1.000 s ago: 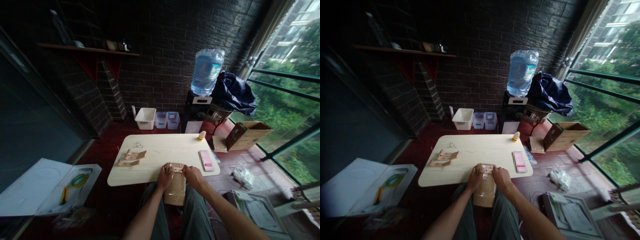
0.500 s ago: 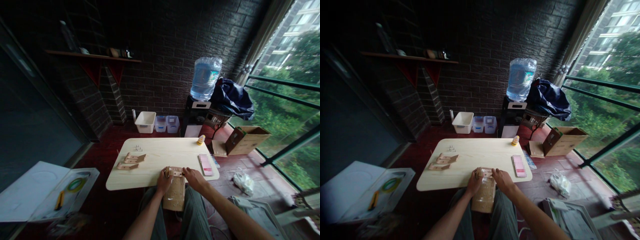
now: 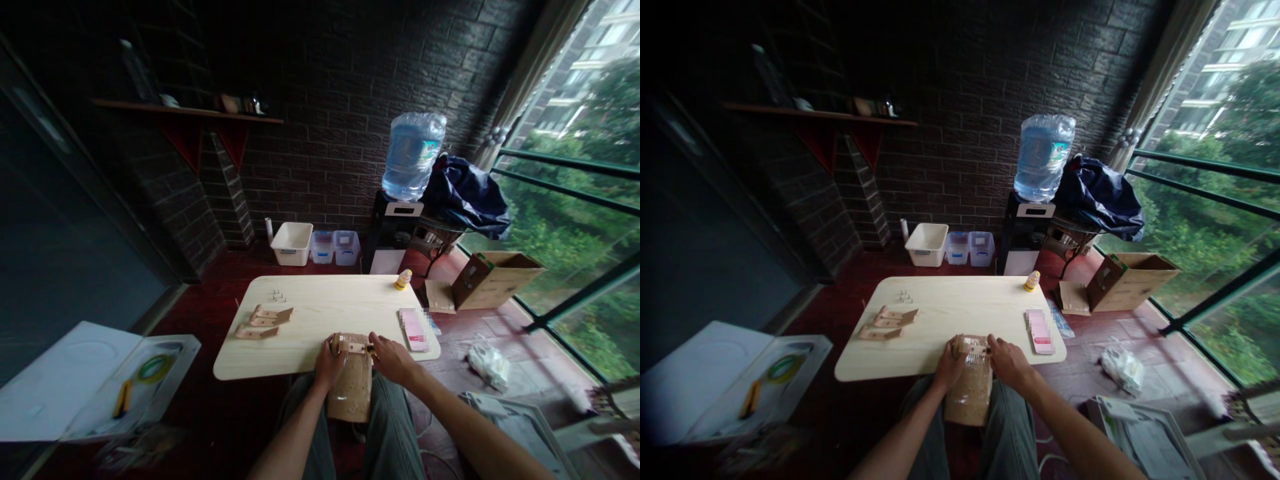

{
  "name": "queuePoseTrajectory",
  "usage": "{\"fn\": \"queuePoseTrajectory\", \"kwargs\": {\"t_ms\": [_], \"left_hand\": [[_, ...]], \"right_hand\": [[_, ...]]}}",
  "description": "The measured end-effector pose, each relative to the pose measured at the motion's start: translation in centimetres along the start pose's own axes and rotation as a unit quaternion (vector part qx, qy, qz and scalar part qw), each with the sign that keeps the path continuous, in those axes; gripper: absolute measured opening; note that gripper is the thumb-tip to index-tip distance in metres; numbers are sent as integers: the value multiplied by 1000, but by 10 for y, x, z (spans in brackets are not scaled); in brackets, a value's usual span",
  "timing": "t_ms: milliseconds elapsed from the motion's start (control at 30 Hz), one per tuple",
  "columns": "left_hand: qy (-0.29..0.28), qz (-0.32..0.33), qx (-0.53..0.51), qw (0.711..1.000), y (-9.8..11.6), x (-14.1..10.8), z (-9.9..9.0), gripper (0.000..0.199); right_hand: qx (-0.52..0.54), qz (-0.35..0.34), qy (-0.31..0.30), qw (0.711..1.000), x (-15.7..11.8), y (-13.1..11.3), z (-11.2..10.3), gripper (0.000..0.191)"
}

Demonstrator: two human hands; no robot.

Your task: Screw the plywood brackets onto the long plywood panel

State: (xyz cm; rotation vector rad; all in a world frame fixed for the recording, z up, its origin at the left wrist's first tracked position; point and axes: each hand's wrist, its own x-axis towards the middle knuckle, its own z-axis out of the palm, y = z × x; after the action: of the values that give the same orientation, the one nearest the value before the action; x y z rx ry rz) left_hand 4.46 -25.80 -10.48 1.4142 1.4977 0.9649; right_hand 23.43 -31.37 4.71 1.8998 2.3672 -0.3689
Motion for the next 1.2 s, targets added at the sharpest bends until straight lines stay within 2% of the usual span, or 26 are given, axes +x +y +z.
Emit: {"fn": "queuePoseTrajectory", "kwargs": {"t_ms": [167,400,467,567,700,833,1000,1200], "left_hand": [[1,9,-10,1000,-1,0,0,54],[7,18,-6,1000,-3,1,1,51],[7,20,-6,1000,-2,1,1,52],[1,20,-7,1000,-1,0,0,54],[-6,20,-10,1000,-1,0,0,53],[-4,16,-6,1000,-3,0,1,52],[2,9,2,1000,0,0,0,54],[-8,5,15,1000,5,-2,-3,55]], "right_hand": [[-45,-31,8,998,6,-6,0,28],[-22,74,7,997,16,-6,12,30],[-9,84,9,996,13,-5,12,31],[9,46,19,999,8,-3,9,32],[-19,-1,12,1000,4,-4,5,30],[-27,18,11,999,8,-11,6,23],[-11,74,8,997,12,-16,8,28],[12,32,12,999,8,-12,4,28]]}}
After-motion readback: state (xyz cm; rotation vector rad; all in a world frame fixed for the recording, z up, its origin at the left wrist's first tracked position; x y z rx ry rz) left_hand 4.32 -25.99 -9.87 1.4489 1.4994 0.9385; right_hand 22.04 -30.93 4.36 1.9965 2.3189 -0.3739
